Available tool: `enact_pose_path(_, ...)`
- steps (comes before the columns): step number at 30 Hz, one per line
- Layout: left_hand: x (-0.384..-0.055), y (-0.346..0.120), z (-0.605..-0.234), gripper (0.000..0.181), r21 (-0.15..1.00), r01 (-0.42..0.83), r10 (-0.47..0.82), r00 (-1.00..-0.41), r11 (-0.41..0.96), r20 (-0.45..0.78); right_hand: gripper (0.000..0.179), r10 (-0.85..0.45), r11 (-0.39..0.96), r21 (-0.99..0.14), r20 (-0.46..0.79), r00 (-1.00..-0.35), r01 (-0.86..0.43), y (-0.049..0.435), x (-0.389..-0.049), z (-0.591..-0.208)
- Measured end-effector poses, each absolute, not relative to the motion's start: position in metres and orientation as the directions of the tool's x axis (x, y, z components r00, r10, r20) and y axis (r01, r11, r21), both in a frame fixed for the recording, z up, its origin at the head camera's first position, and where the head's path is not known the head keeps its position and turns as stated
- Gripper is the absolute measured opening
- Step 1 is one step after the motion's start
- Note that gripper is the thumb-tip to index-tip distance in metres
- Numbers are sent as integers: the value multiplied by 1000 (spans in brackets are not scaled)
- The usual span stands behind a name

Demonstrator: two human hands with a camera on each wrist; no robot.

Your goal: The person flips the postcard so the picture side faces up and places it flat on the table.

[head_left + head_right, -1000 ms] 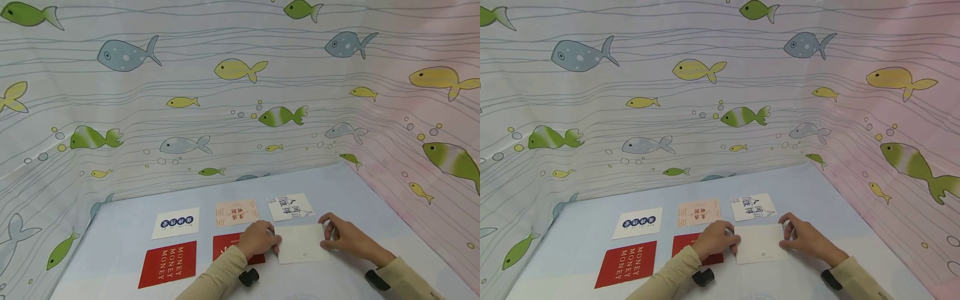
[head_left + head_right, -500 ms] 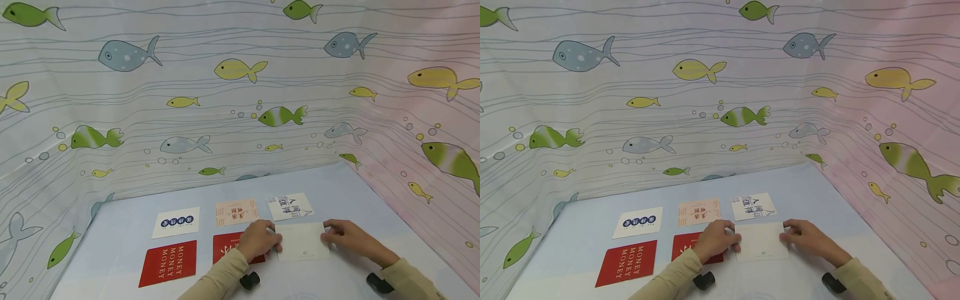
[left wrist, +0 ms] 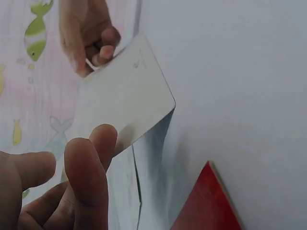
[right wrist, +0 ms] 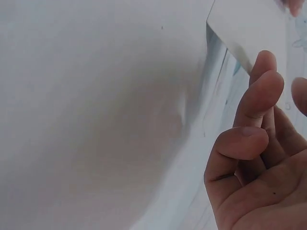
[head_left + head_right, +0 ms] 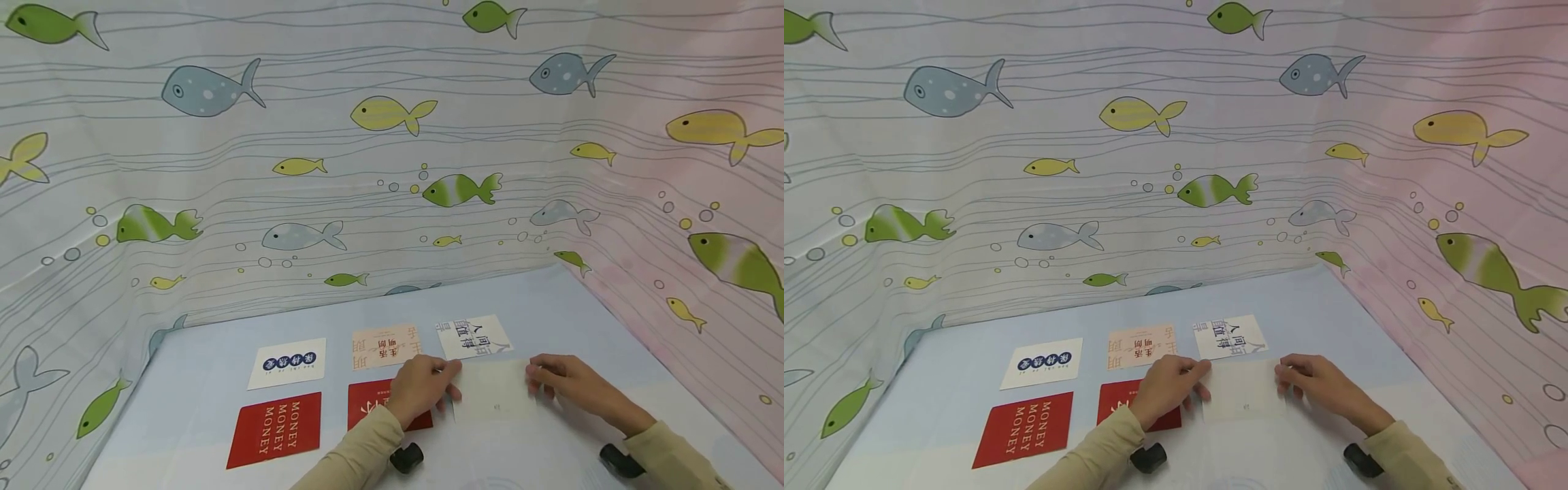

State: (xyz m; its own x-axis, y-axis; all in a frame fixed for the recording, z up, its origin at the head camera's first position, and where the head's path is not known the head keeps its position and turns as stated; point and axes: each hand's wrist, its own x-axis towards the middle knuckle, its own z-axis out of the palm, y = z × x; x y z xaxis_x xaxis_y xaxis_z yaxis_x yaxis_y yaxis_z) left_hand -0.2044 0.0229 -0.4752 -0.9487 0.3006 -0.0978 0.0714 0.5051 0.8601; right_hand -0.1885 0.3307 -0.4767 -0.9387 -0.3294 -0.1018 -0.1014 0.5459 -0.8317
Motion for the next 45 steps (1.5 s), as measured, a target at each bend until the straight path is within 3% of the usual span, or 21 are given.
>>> enact_pose_path(15, -205, 22, -465, 48, 822, 204, 306, -951, 532, 38, 37, -166, 625, -778, -49, -985, -66, 327, -182, -459)
enact_pose_path(27, -192, 22, -450, 33, 757, 290, 329, -939, 586, 105, 41, -149, 624, -780, -69, -986, -40, 327, -177, -461)
enact_pose_path(36, -180, 21, -450, 26, 579, 431, 431, -890, 692, 148, 36, -270, 685, -708, -33, -962, -168, 332, -166, -461)
enact_pose_path(45, -154, 35, -458, 23, 262, 601, 557, -798, 755, 229, 30, -402, 677, -689, -52, -914, -258, 342, -155, -461)
